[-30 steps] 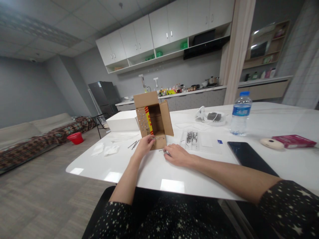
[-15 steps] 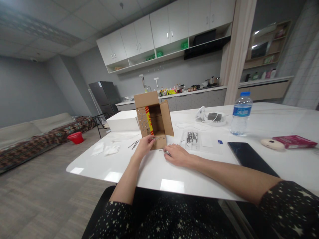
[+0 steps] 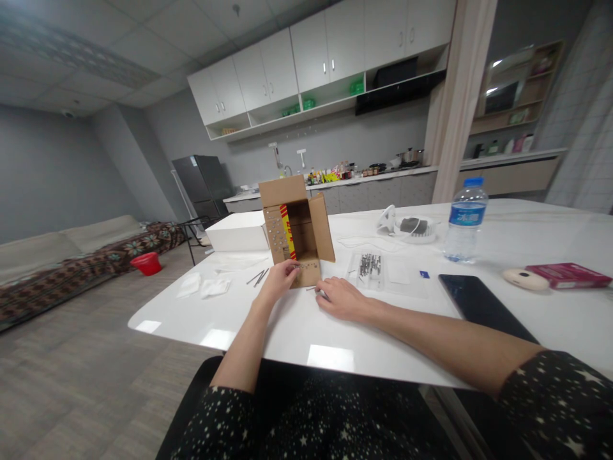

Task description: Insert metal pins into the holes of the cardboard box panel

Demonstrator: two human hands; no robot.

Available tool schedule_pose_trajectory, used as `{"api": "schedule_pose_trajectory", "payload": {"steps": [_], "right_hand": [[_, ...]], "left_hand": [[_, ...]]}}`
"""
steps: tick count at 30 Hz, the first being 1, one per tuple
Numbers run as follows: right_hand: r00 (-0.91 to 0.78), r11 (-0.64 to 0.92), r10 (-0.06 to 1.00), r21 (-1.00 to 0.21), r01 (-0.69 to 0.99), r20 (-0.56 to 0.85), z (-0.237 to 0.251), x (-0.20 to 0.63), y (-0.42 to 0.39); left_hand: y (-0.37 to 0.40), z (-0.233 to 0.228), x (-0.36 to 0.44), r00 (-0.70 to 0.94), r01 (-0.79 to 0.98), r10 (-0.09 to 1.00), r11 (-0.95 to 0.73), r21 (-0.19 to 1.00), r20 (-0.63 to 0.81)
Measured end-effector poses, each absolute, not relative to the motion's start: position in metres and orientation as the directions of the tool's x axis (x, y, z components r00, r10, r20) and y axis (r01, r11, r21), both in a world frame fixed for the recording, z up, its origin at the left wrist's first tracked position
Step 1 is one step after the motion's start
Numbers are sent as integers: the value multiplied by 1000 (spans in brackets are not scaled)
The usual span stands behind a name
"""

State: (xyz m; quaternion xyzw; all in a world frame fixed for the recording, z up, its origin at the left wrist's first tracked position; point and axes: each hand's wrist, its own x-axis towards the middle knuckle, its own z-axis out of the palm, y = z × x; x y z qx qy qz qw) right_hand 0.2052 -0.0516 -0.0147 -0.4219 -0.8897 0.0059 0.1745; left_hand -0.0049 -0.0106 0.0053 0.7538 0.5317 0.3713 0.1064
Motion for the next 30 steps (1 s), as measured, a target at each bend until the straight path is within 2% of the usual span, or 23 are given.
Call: {"api": "schedule_pose_trajectory", "payload": {"steps": [16, 22, 30], "right_hand": [[-585, 644, 756, -176, 744, 293, -14, 205, -51], [-579, 642, 755, -169, 747, 308, -16, 205, -51], [-583, 644, 753, -164, 747, 305, -17, 205, -50]], "left_hand": [[-7, 2, -7, 170, 714, 872, -430, 552, 459], [-1, 1, -9, 171, 749, 825, -464, 473, 539], [3, -1, -9, 146, 703, 780, -515, 491, 609]]}}
